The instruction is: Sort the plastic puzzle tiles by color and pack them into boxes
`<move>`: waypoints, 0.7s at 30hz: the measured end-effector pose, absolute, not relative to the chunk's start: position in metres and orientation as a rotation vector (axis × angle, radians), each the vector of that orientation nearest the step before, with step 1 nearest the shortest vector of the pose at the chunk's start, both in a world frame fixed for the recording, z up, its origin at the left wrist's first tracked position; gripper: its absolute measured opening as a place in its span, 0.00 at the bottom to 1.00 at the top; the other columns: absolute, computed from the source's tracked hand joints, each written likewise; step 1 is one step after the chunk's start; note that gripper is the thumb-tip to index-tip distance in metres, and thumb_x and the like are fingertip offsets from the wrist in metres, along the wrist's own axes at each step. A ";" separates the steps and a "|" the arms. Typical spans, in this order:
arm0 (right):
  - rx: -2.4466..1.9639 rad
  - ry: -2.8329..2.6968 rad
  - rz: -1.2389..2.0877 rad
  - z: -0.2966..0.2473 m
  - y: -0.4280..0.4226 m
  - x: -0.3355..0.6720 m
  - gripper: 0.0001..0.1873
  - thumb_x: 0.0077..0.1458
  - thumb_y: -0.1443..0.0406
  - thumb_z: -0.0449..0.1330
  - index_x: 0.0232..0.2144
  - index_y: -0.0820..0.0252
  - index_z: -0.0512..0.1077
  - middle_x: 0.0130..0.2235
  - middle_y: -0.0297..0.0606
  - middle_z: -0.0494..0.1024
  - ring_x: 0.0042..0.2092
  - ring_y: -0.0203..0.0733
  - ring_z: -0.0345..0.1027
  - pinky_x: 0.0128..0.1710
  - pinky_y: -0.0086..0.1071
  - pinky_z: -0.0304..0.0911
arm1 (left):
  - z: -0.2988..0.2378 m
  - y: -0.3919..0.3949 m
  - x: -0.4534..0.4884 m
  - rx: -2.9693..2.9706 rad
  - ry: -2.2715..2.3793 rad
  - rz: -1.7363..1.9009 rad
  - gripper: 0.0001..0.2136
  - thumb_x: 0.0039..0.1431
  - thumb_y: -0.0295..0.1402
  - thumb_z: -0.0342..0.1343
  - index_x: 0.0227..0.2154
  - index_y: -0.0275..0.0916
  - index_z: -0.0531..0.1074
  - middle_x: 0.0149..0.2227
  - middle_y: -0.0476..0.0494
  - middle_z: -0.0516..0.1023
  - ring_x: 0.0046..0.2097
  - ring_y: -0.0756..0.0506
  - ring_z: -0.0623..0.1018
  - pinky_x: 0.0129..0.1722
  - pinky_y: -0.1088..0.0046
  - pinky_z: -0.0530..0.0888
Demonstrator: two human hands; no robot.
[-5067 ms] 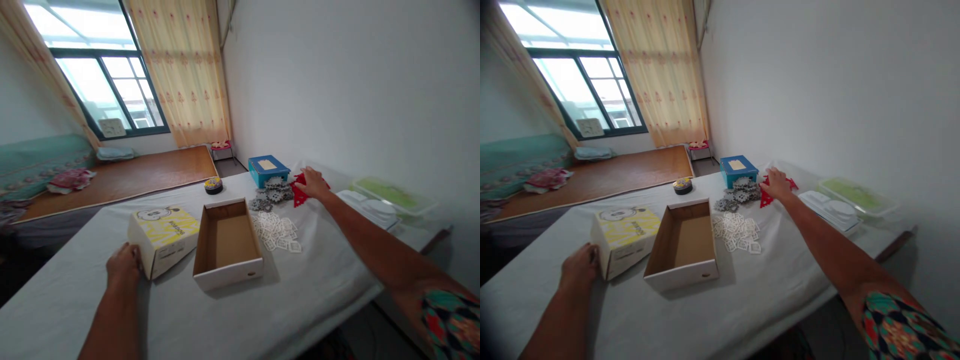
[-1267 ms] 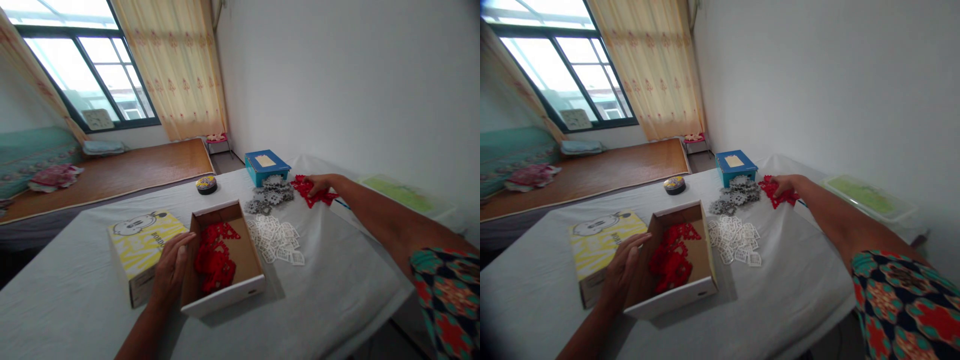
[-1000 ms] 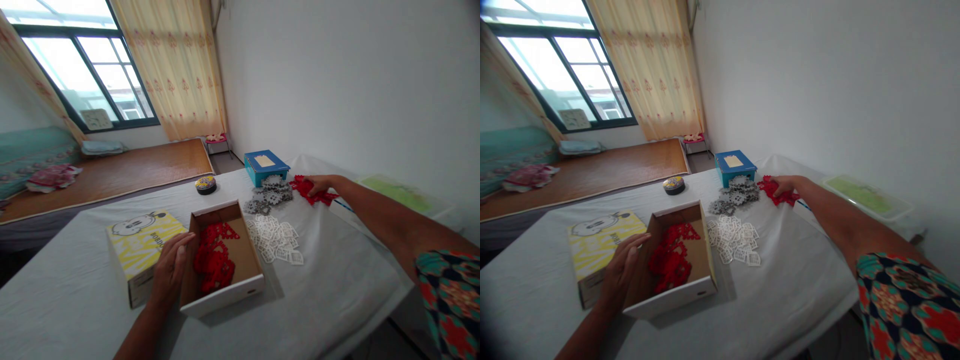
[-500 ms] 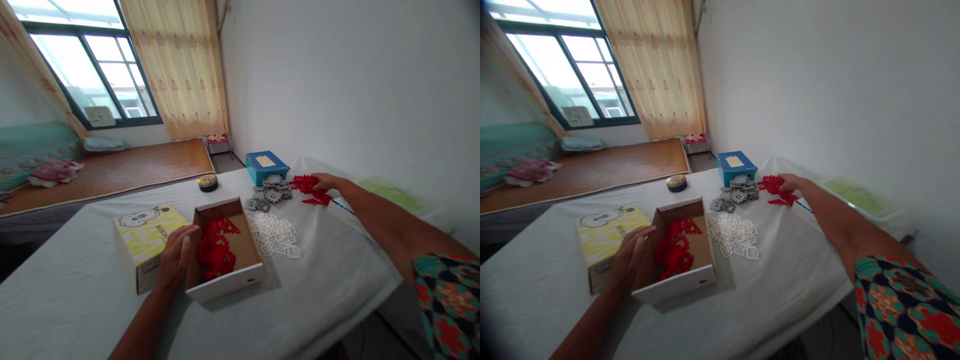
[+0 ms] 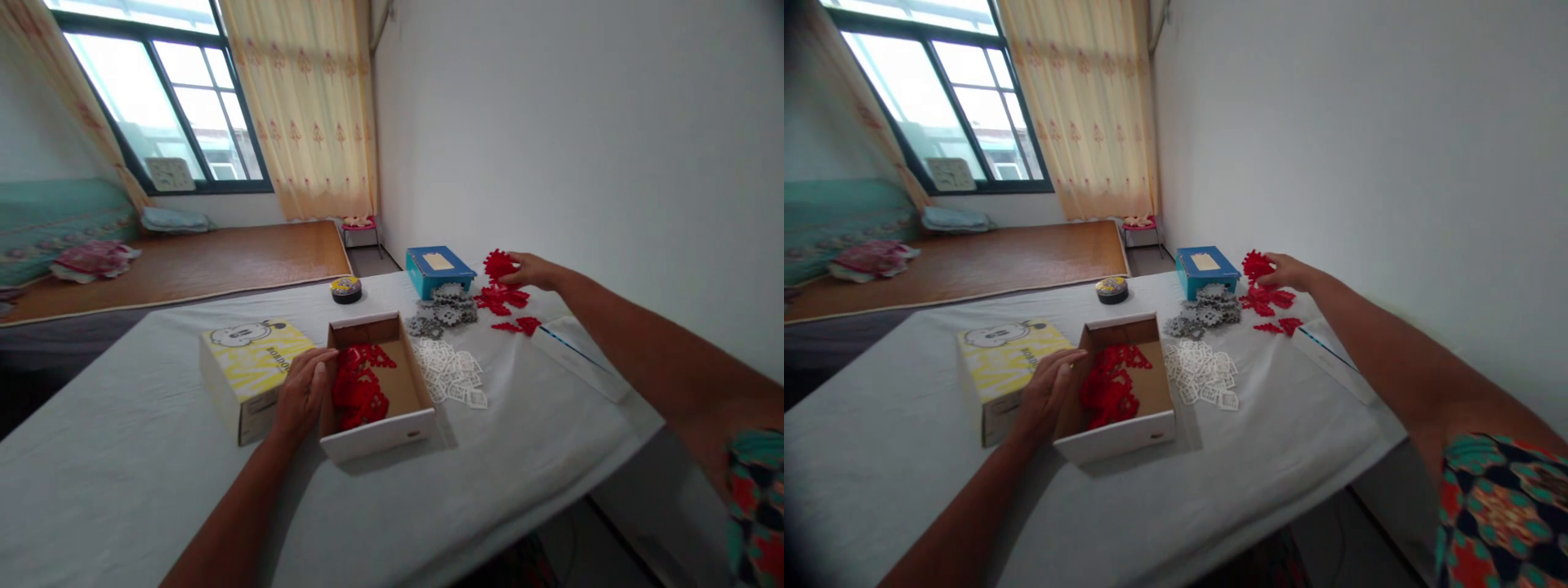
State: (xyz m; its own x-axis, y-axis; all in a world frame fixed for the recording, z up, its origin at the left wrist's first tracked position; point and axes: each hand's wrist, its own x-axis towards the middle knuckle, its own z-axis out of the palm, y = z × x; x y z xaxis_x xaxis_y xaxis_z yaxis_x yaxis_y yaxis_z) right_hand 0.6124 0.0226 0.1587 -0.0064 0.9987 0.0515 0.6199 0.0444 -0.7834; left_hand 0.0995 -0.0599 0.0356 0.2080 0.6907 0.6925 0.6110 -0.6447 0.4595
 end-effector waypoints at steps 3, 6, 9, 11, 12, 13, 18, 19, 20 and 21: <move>-1.455 -1.903 0.939 0.168 0.019 0.541 0.26 0.46 0.61 0.67 0.49 0.56 0.69 0.47 0.44 0.78 0.47 0.50 0.72 0.48 0.43 0.69 | 0.035 -0.062 0.101 2.373 1.284 1.420 0.17 0.67 0.36 0.39 0.46 0.39 0.73 0.48 0.41 0.75 0.52 0.44 0.71 0.56 0.59 0.68; -1.212 -2.065 1.130 0.163 0.006 0.462 0.23 0.48 0.60 0.66 0.47 0.55 0.69 0.47 0.41 0.78 0.47 0.50 0.72 0.49 0.44 0.69 | 0.033 -0.063 0.101 2.359 1.292 1.423 0.17 0.67 0.35 0.39 0.47 0.39 0.73 0.48 0.41 0.75 0.52 0.44 0.71 0.56 0.59 0.68; -1.048 -2.187 1.318 0.147 -0.010 0.401 0.22 0.51 0.58 0.64 0.49 0.50 0.68 0.48 0.36 0.77 0.47 0.46 0.71 0.48 0.43 0.69 | 0.031 -0.063 0.101 2.347 1.301 1.435 0.17 0.67 0.34 0.39 0.49 0.38 0.71 0.48 0.40 0.74 0.53 0.44 0.71 0.56 0.59 0.68; -1.032 -2.251 1.369 0.140 -0.018 0.378 0.24 0.53 0.57 0.63 0.52 0.46 0.66 0.50 0.35 0.75 0.49 0.44 0.70 0.47 0.42 0.71 | 0.030 -0.063 0.101 2.347 1.294 1.433 0.17 0.67 0.33 0.39 0.52 0.38 0.69 0.50 0.39 0.73 0.54 0.45 0.70 0.56 0.60 0.67; -1.037 -2.269 1.361 0.140 -0.021 0.373 0.25 0.54 0.57 0.62 0.54 0.44 0.64 0.52 0.35 0.74 0.50 0.45 0.69 0.46 0.42 0.71 | 0.030 -0.064 0.101 2.350 1.289 1.425 0.17 0.67 0.33 0.40 0.53 0.38 0.68 0.51 0.39 0.72 0.54 0.45 0.70 0.56 0.61 0.67; -1.040 -2.279 1.332 0.141 -0.024 0.372 0.26 0.55 0.56 0.61 0.55 0.43 0.62 0.54 0.35 0.72 0.52 0.45 0.68 0.46 0.42 0.71 | 0.030 -0.064 0.101 2.353 1.286 1.416 0.17 0.67 0.33 0.40 0.54 0.37 0.67 0.51 0.38 0.72 0.54 0.45 0.70 0.56 0.61 0.67; -1.175 -2.271 0.922 0.167 -0.017 0.419 0.23 0.59 0.57 0.57 0.57 0.46 0.63 0.59 0.36 0.67 0.59 0.49 0.61 0.52 0.43 0.67 | 0.030 -0.063 0.101 2.357 1.300 1.403 0.18 0.67 0.33 0.40 0.54 0.38 0.66 0.51 0.38 0.72 0.55 0.45 0.70 0.57 0.61 0.67; -1.268 -2.261 0.817 0.170 -0.010 0.439 0.23 0.59 0.57 0.57 0.56 0.47 0.64 0.59 0.37 0.67 0.59 0.50 0.61 0.53 0.44 0.65 | 0.031 -0.063 0.101 2.357 1.299 1.403 0.18 0.67 0.33 0.40 0.54 0.38 0.67 0.51 0.39 0.72 0.54 0.45 0.70 0.57 0.61 0.67; -1.379 -2.244 0.711 0.172 -0.002 0.462 0.23 0.58 0.57 0.58 0.56 0.48 0.65 0.58 0.38 0.68 0.58 0.51 0.62 0.55 0.45 0.64 | 0.031 -0.063 0.101 2.357 1.297 1.397 0.18 0.67 0.33 0.40 0.54 0.38 0.67 0.51 0.39 0.72 0.55 0.45 0.70 0.57 0.61 0.67; -1.506 -2.226 0.613 0.170 0.008 0.488 0.24 0.58 0.57 0.59 0.56 0.49 0.65 0.57 0.39 0.69 0.58 0.53 0.62 0.56 0.46 0.62 | 0.031 -0.063 0.101 2.356 1.295 1.393 0.18 0.67 0.33 0.40 0.54 0.38 0.67 0.51 0.39 0.72 0.55 0.45 0.70 0.57 0.61 0.67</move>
